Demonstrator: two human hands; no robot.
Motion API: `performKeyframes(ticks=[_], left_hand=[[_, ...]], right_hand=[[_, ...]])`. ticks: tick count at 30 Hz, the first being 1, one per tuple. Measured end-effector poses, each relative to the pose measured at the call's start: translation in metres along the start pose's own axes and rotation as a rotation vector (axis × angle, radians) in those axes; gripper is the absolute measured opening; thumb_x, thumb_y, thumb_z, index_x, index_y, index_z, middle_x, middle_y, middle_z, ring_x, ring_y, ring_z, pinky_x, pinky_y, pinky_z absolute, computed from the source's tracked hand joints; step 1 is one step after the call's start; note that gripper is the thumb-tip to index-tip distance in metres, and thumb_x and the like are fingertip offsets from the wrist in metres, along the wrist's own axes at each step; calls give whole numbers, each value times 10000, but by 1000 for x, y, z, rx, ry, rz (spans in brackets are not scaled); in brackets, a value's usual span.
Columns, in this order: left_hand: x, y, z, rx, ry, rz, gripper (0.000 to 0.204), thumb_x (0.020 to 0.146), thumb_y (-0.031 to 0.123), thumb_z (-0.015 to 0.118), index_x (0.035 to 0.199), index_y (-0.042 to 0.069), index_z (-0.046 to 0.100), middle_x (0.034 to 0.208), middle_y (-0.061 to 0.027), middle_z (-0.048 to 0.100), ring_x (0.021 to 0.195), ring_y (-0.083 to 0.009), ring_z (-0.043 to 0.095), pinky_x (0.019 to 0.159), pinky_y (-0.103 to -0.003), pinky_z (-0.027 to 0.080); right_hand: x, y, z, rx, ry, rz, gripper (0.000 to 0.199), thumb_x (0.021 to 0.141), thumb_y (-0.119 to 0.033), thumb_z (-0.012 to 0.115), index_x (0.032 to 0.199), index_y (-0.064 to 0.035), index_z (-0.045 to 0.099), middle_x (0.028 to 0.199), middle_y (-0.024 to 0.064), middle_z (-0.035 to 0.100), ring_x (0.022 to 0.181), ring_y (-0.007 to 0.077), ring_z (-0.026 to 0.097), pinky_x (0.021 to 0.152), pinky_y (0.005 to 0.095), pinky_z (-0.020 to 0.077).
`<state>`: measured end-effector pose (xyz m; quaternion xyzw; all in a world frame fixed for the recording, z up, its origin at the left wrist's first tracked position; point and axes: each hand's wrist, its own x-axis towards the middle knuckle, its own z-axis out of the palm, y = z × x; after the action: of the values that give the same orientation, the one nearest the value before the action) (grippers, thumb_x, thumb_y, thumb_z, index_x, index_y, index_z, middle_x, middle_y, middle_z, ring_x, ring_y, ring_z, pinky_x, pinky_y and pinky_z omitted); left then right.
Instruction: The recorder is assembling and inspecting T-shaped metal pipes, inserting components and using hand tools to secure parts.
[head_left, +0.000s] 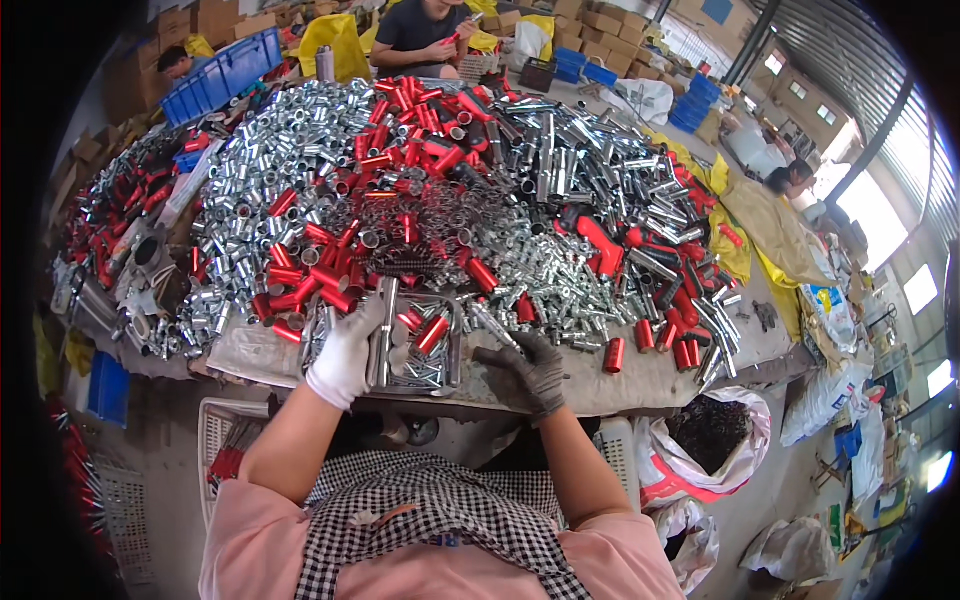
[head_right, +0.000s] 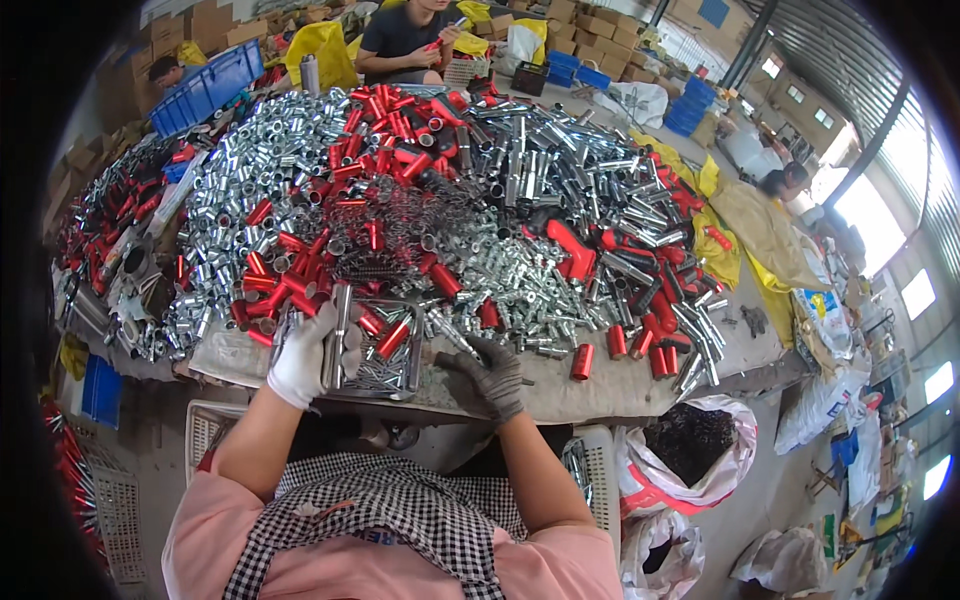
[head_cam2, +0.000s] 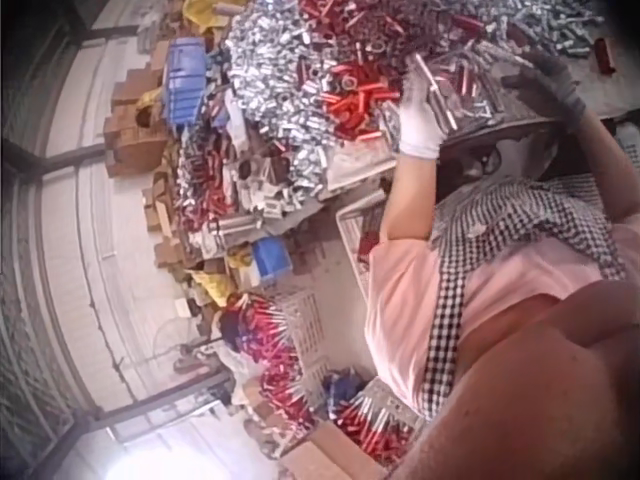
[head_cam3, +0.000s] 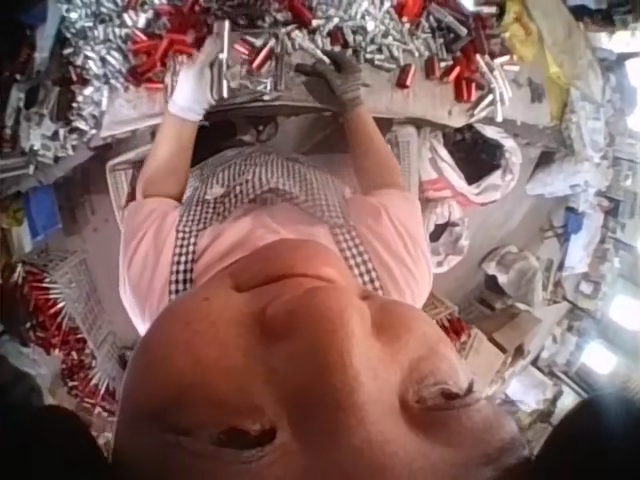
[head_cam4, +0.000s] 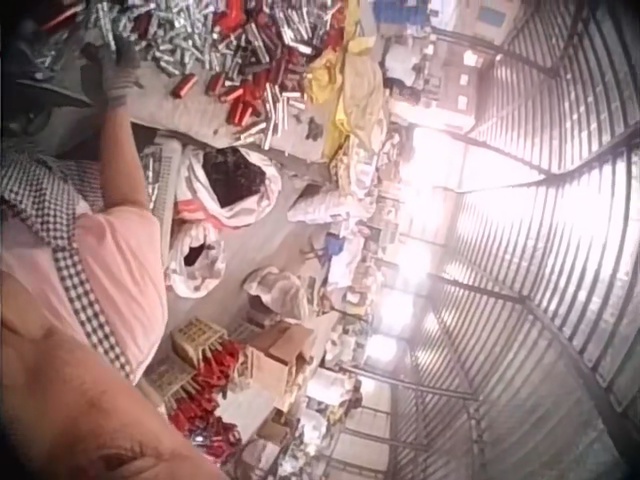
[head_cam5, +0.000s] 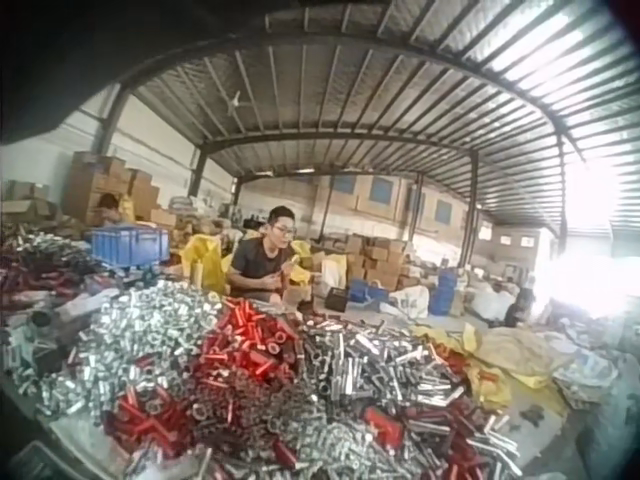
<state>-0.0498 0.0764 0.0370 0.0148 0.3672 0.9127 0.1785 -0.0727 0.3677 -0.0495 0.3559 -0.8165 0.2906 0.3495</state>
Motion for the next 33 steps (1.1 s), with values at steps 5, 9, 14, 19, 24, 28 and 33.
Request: performKeyframes(ticks=[5, 9, 14, 19, 24, 28, 33], left_hand=[[-34, -10, -23, 298, 258, 412, 172, 833, -103, 491, 962, -57, 594, 980, -137, 589, 803, -232, 638, 725, -378, 545], [-44, 10, -39, 1418, 172, 794, 385, 924, -45, 481, 1288, 60, 414, 1164, -158, 559, 1112, -366, 602, 926, -512, 518], [-50, 3, -33, 739, 197, 686, 454, 923, -70, 436, 1340, 92, 364, 1164, -153, 566, 1180, -428, 563, 972, -557, 509], [-64, -19, -40, 627, 438, 487, 157, 792, -40, 705, 937, 19, 689, 1010, -132, 641, 880, -188, 659, 718, -284, 569], [-79, 28, -30, 774, -9, -131, 245, 811, -73, 529, 1043, -44, 605, 914, -112, 655, 704, -155, 666, 610, -252, 536], [-77, 9, -15, 1113, -75, 197, 136, 800, -20, 562, 871, -36, 677, 744, -80, 632, 609, -123, 619, 500, -248, 442], [-78, -22, -7, 1168, -38, 211, 136, 861, 46, 561, 814, -13, 674, 729, -81, 631, 581, -136, 573, 548, -277, 436]], right_hand=[[-3, -24, 8, 673, -113, 766, 362, 826, -102, 760, 1135, 32, 628, 987, 102, 692, 916, 159, 674, 641, 240, 498], [17, -77, -9, 676, -127, 680, 321, 770, -64, 755, 1071, 16, 680, 973, 71, 698, 849, 146, 648, 778, 312, 533], [15, -105, -10, 670, -299, 831, 348, 736, -100, 810, 1050, -16, 688, 884, 74, 707, 795, 138, 675, 717, 279, 538], [29, -114, -6, 443, -337, 477, 339, 722, -106, 820, 1021, -18, 687, 840, 69, 707, 767, 129, 686, 663, 271, 536], [39, -123, -25, 800, -483, 883, 331, 744, -135, 825, 999, 18, 681, 887, 63, 699, 795, 106, 631, 718, 264, 519], [34, -137, -4, 556, -667, 789, 637, 621, -172, 921, 1151, 6, 618, 1011, 56, 694, 876, 119, 636, 784, 299, 541], [11, -140, 18, 958, -576, 831, 845, 622, -318, 921, 1322, -41, 538, 968, 58, 689, 891, 137, 650, 872, 299, 523]])
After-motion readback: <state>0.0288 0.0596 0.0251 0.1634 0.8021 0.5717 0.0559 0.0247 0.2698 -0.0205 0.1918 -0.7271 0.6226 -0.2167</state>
